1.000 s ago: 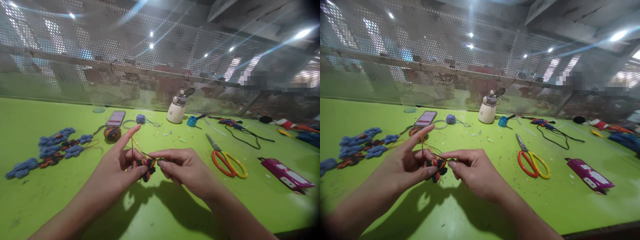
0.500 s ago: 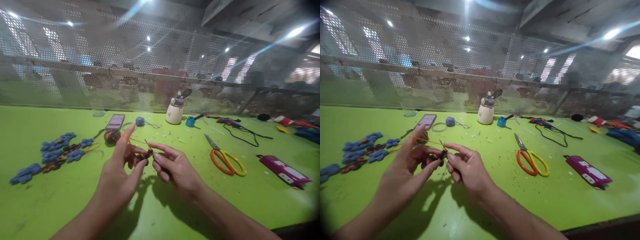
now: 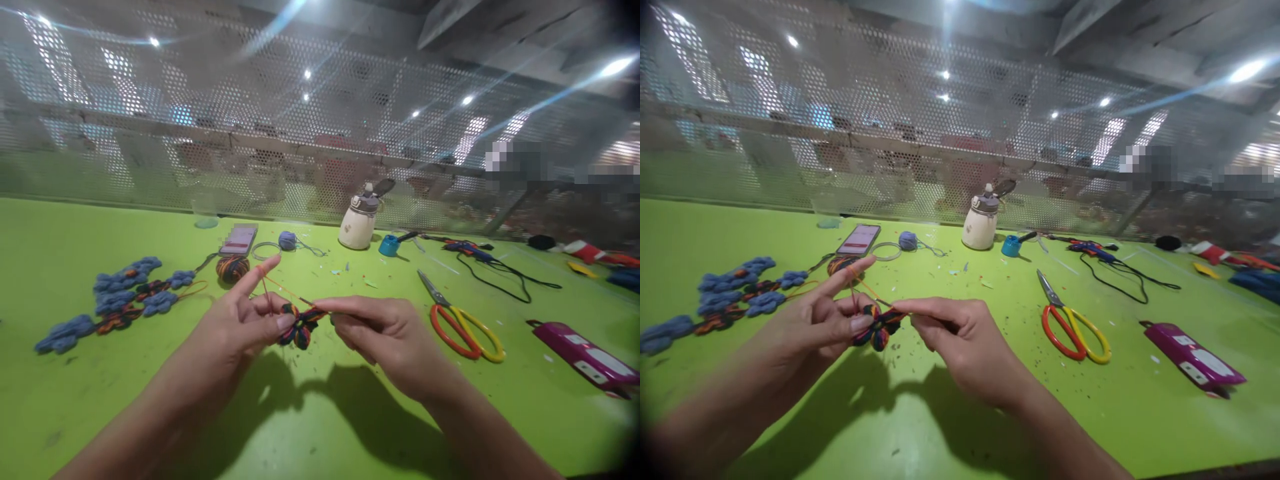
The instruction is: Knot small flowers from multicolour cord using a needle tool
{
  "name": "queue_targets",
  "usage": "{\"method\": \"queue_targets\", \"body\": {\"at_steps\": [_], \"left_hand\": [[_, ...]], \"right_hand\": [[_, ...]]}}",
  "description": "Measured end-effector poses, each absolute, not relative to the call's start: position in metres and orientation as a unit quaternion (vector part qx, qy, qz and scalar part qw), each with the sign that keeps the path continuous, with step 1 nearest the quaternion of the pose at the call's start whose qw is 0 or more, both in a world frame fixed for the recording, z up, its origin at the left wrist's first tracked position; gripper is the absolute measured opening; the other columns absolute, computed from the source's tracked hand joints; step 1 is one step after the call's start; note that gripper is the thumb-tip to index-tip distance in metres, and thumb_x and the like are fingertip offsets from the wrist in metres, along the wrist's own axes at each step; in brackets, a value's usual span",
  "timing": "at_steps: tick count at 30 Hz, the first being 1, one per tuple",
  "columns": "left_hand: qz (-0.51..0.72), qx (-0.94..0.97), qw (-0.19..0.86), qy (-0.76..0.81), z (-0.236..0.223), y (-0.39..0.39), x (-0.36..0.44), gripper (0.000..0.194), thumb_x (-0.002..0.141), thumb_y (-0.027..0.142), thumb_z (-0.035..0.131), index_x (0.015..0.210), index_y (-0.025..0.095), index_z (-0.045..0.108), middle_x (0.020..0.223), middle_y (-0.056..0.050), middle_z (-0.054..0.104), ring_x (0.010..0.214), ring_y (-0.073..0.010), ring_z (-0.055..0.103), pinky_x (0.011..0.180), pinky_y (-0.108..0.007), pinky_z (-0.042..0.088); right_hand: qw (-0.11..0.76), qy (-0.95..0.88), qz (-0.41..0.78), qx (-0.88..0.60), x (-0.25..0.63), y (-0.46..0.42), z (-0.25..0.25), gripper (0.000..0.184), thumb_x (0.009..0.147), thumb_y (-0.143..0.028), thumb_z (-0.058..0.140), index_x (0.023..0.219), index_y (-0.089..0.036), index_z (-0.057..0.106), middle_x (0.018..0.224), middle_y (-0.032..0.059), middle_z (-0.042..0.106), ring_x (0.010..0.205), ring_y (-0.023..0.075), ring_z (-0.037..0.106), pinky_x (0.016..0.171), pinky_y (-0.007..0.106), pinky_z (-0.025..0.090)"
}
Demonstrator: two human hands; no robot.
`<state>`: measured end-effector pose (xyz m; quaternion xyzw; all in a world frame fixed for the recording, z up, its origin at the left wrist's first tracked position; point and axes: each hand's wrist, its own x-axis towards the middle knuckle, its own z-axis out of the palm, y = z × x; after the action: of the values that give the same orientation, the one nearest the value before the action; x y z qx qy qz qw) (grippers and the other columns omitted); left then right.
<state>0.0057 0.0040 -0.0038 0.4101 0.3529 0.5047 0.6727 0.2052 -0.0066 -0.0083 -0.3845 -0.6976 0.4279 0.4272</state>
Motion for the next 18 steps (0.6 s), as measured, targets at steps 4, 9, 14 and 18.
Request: {"method": "queue_targets", "body": {"at_steps": [4, 9, 14, 18], "left_hand": [[0.489, 0.425, 0.678, 0.347, -0.001, 0.002, 0.006, 0.091, 0.066, 0.011, 0.077, 0.143, 0.024, 0.031, 0.071, 0.001, 0.064, 0.066, -0.0143, 0.059, 0.065, -0.026, 0.045], [0.471, 0.451, 0.68, 0.336, -0.003, 0.001, 0.005, 0.088, 0.068, 0.012, 0.074, 0.143, 0.027, 0.031, 0.073, 0.001, 0.063, 0.065, -0.0142, 0.059, 0.064, -0.027, 0.045], [0.446, 0.46, 0.693, 0.33, -0.008, 0.001, 0.004, 0.08, 0.074, 0.012, 0.071, 0.142, 0.03, 0.032, 0.075, 0.002, 0.063, 0.068, -0.0132, 0.059, 0.068, -0.029, 0.045], [0.436, 0.465, 0.694, 0.334, -0.008, 0.002, 0.005, 0.08, 0.074, 0.013, 0.071, 0.142, 0.03, 0.032, 0.073, 0.004, 0.062, 0.067, -0.0128, 0.058, 0.066, -0.028, 0.043]], "right_hand": [[0.38, -0.772, 0.329, -0.389, 0.213, -0.007, 0.002, 0.027, 0.089, -0.017, 0.053, 0.108, -0.024, 0.072, 0.068, 0.0005, 0.062, 0.055, 0.0101, 0.044, 0.051, 0.024, 0.034], [0.295, -0.844, 0.26, -0.366, 0.222, -0.01, 0.012, 0.034, 0.09, -0.012, 0.049, 0.115, -0.025, 0.068, 0.086, 0.0036, 0.072, 0.069, 0.0147, 0.059, 0.063, 0.027, 0.044], [0.225, -0.884, 0.2, -0.358, 0.228, -0.015, 0.017, 0.047, 0.088, -0.004, 0.043, 0.125, -0.027, 0.061, 0.075, 0.0022, 0.066, 0.065, 0.0144, 0.058, 0.061, 0.026, 0.041], [0.181, -0.897, 0.153, -0.373, 0.229, -0.018, 0.018, 0.054, 0.086, -0.002, 0.042, 0.13, -0.031, 0.056, 0.073, 0.0016, 0.061, 0.065, 0.0153, 0.055, 0.059, 0.027, 0.036]]}}
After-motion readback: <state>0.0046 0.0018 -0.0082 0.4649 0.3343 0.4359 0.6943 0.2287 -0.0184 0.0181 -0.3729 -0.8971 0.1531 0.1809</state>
